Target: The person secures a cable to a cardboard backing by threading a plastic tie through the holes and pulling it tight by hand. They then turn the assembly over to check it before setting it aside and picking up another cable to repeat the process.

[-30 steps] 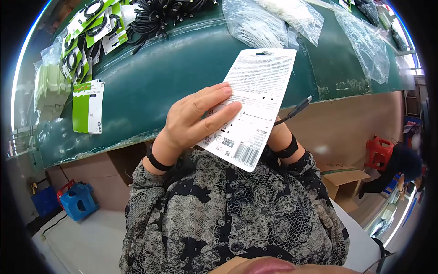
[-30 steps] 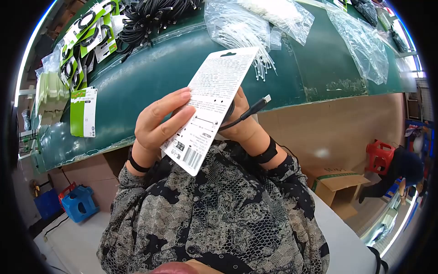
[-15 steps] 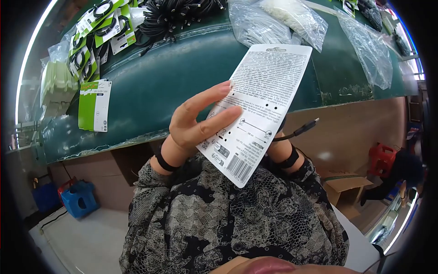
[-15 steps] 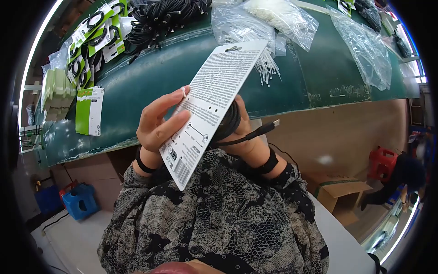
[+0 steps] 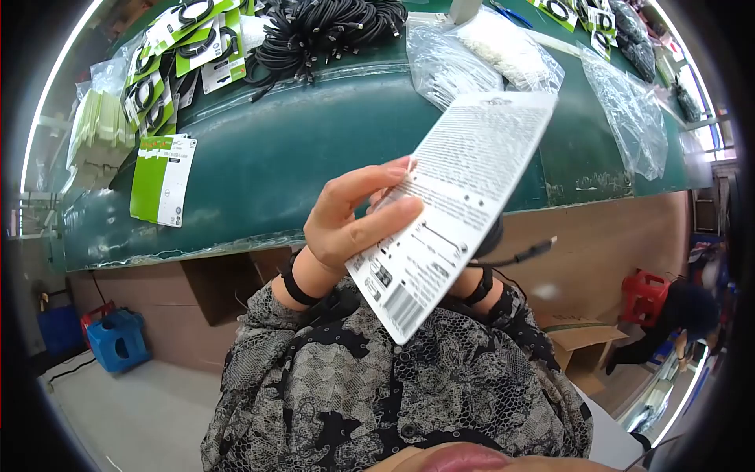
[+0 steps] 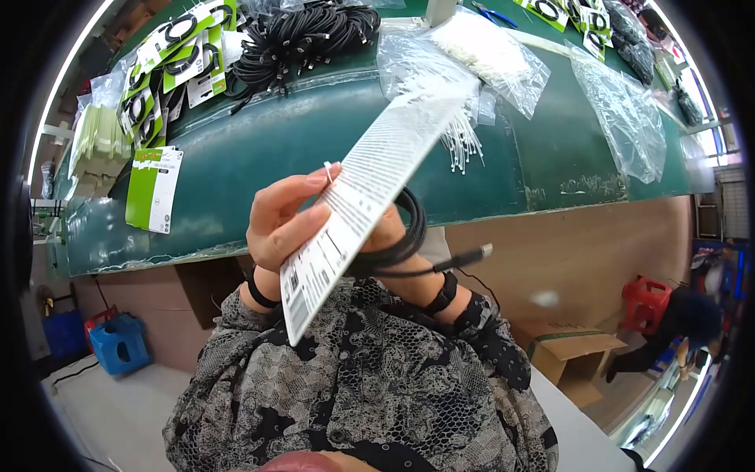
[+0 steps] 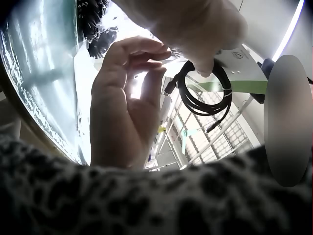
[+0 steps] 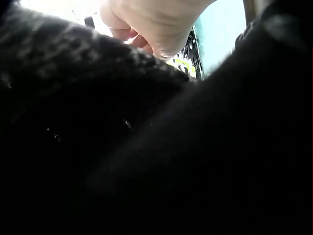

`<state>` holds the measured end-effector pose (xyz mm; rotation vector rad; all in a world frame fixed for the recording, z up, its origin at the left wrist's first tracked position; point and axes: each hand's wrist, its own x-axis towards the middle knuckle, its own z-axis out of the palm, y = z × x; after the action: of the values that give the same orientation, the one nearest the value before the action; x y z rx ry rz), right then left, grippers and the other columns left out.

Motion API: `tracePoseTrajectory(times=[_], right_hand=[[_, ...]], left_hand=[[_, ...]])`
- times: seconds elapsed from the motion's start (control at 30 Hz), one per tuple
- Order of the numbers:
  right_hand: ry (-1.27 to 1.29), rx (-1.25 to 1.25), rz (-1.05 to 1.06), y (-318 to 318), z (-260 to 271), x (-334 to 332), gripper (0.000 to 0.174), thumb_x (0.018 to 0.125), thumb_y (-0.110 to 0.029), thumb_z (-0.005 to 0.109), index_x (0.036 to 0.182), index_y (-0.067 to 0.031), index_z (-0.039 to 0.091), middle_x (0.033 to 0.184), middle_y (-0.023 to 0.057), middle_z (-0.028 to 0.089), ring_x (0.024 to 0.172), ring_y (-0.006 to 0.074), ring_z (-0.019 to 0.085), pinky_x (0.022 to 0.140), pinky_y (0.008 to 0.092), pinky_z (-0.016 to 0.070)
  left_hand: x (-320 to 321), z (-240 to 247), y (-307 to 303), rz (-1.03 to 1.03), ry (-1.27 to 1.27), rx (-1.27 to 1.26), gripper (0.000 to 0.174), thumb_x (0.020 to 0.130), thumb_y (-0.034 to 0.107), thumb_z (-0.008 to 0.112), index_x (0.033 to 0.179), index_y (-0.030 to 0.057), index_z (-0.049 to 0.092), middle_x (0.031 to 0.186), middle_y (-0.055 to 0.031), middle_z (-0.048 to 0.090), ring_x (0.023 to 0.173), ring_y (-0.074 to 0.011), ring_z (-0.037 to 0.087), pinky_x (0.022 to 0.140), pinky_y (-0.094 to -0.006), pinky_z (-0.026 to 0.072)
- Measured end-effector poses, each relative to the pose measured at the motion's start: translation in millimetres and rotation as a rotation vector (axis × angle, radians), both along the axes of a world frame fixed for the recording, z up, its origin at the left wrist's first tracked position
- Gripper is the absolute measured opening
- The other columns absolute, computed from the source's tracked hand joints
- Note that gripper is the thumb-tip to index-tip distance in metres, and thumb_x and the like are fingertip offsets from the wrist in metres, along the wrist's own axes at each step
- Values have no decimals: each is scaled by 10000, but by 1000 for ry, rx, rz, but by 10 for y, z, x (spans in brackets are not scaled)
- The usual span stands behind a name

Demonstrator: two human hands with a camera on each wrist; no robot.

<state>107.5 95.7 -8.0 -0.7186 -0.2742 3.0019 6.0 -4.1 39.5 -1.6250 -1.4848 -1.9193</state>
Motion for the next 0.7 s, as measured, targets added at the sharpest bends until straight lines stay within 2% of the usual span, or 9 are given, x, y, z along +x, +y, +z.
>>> tracePoseTrajectory(times=[0.07, 0.23, 0.5, 0.7], right_hand=[[10, 38, 25, 15, -36, -56, 256, 875, -97, 615, 1109, 3, 590, 1058, 77, 616, 937, 176, 624, 772, 273, 517], [35, 125, 79, 50, -109, 213, 269, 888, -103, 592, 1136, -1, 568, 1092, 76, 600, 974, 176, 610, 798, 271, 510], [103, 266, 152, 83, -201, 482, 291, 910, -114, 555, 1179, -7, 533, 1146, 75, 575, 1032, 176, 587, 840, 267, 499], [124, 350, 190, 44, -300, 709, 306, 926, -122, 527, 1211, -12, 507, 1186, 74, 556, 1075, 177, 569, 872, 265, 490]], left_hand=[[26, 19, -23, -76, -73, -11, 348, 701, -66, 714, 1039, -12, 648, 1122, -182, 517, 1077, -361, 581, 877, -353, 538], [0, -40, -22, -57, -28, 37, 351, 693, -87, 712, 1031, -19, 650, 1114, -183, 522, 1072, -354, 585, 874, -337, 540], [4, -70, -55, -77, -78, 37, 337, 691, -49, 726, 1018, 1, 664, 1100, -170, 535, 1056, -351, 596, 879, -336, 538], [50, -27, -83, -97, -20, -69, 380, 668, -21, 745, 1036, 39, 671, 1106, -159, 541, 1082, -354, 581, 896, -351, 526]])
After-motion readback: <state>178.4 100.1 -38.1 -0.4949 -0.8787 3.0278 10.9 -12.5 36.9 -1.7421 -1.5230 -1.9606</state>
